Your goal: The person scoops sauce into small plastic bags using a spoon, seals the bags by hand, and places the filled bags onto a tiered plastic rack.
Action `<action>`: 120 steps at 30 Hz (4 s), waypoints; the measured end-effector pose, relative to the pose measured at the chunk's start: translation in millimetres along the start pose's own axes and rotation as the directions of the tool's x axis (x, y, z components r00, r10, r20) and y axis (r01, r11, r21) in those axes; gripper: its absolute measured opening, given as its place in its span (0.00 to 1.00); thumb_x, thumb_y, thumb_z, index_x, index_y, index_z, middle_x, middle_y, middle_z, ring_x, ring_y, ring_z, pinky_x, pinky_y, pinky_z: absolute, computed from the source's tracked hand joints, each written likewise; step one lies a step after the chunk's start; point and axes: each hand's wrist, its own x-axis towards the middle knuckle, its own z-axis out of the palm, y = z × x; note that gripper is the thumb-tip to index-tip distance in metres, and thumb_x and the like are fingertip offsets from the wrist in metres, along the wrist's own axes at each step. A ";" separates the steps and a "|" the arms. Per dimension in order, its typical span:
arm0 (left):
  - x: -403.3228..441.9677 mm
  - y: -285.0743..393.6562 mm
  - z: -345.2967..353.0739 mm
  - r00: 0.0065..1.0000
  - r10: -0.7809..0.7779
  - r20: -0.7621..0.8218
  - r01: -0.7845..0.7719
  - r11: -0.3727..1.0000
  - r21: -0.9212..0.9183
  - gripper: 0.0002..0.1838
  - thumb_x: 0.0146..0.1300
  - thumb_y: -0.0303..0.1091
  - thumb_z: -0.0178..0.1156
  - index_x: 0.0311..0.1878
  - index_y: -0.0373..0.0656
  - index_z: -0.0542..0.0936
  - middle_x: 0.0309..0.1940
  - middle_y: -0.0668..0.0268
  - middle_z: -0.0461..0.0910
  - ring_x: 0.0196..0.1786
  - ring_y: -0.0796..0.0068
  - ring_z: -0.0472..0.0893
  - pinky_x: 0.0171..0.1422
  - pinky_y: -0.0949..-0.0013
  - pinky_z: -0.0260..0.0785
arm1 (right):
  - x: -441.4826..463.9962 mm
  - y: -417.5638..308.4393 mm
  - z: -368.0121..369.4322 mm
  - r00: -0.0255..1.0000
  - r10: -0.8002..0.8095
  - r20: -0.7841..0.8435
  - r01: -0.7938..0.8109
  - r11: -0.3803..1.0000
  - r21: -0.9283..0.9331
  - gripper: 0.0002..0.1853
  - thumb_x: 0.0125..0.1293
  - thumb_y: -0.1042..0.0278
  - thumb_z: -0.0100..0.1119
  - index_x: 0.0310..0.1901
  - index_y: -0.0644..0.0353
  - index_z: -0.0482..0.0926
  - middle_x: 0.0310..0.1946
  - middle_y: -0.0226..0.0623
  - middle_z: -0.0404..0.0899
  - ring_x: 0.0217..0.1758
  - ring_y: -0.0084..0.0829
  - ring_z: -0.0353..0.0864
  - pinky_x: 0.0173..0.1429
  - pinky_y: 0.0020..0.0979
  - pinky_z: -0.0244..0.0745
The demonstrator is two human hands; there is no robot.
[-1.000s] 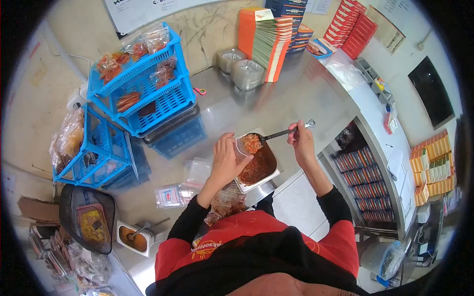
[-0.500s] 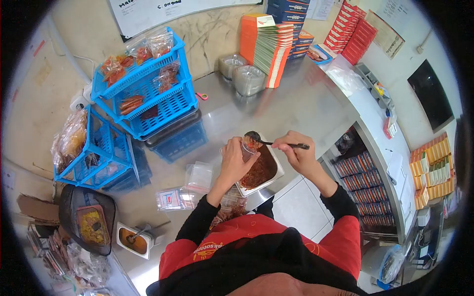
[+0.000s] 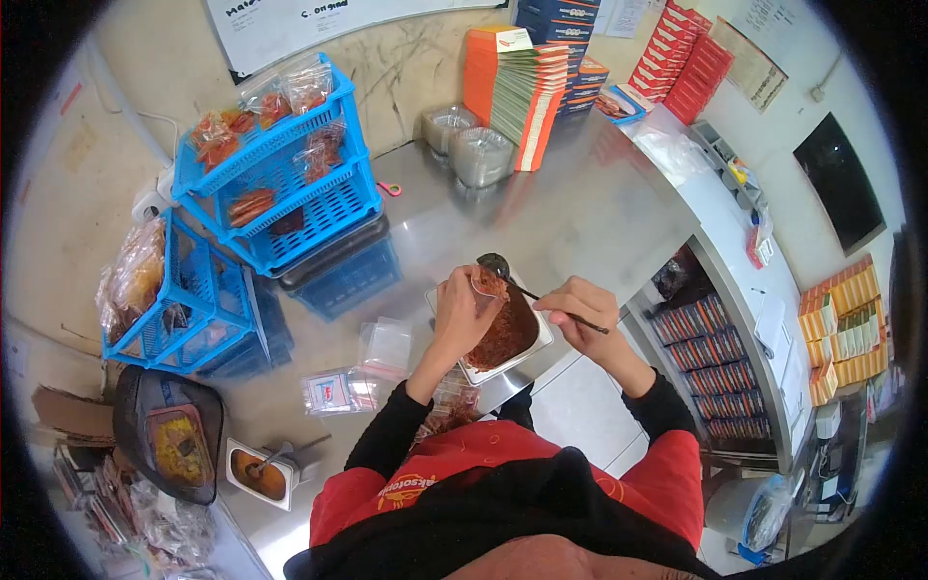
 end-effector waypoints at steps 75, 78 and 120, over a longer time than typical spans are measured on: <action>5.4 -24.0 -0.4 0.941 -0.031 0.337 -0.027 0.986 0.166 0.27 0.53 0.41 0.65 0.48 0.38 0.62 0.38 0.53 0.74 0.42 0.54 0.75 0.51 0.56 0.57 | -86.7 54.3 47.6 0.489 0.802 -0.342 -0.528 0.584 0.616 0.22 0.74 0.59 0.35 0.30 0.66 0.74 0.24 0.31 0.72 0.24 0.19 0.69 0.29 0.22 0.67; 5.2 -20.2 -2.1 0.936 -0.049 0.349 -0.006 0.988 0.155 0.27 0.53 0.41 0.65 0.47 0.38 0.61 0.38 0.53 0.74 0.44 0.54 0.75 0.50 0.57 0.57 | -81.3 49.0 41.5 0.564 0.765 -0.311 -0.470 0.607 0.641 0.22 0.74 0.59 0.36 0.30 0.66 0.75 0.25 0.32 0.72 0.24 0.20 0.70 0.29 0.23 0.67; 5.0 -24.7 1.5 0.974 -0.025 0.225 0.024 1.000 0.008 0.26 0.54 0.37 0.63 0.50 0.39 0.60 0.36 0.56 0.76 0.41 0.57 0.74 0.56 0.59 0.54 | -40.0 19.3 -11.9 0.914 0.405 0.005 -0.398 0.895 0.204 0.04 0.59 0.71 0.59 0.34 0.61 0.80 0.29 0.35 0.77 0.32 0.30 0.76 0.36 0.29 0.71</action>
